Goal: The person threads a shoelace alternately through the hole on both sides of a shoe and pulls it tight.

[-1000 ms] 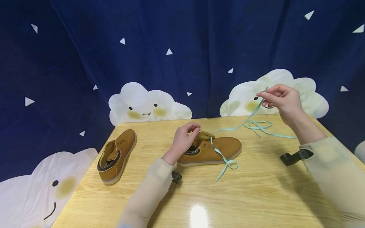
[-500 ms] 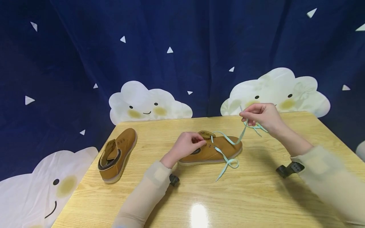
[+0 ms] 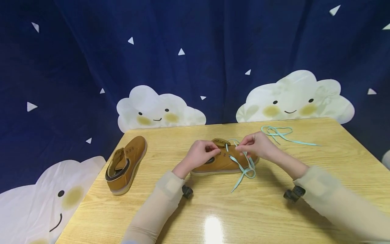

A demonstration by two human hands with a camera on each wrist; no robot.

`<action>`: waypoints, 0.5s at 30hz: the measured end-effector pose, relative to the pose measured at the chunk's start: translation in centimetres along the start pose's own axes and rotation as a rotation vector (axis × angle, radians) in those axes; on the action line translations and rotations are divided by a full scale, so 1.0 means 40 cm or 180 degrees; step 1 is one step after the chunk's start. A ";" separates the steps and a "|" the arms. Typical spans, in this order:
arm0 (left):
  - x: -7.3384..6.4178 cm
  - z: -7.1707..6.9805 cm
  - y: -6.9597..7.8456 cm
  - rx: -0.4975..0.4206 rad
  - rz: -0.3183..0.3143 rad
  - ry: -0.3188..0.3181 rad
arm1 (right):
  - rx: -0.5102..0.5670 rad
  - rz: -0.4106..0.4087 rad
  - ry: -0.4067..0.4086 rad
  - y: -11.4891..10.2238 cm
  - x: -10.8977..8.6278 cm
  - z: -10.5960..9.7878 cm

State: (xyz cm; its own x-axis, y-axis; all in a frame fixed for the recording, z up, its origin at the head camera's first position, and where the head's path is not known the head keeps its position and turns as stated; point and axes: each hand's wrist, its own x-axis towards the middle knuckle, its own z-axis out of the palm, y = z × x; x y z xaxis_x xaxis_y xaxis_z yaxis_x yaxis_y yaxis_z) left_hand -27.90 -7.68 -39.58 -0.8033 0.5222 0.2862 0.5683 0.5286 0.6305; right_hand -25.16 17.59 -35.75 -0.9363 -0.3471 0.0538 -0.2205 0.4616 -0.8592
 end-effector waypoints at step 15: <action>-0.005 -0.003 0.009 -0.0082 -0.0072 -0.0010 | -0.0454 0.0062 -0.0398 0.031 0.015 0.090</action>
State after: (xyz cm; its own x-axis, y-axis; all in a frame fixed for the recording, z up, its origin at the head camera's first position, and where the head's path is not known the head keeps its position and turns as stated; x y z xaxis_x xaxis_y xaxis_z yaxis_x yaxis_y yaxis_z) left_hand -27.54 -7.68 -39.31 -0.8153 0.5125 0.2694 0.5452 0.5229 0.6553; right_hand -25.03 15.00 -38.61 -0.9014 -0.4317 -0.0333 -0.2477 0.5772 -0.7782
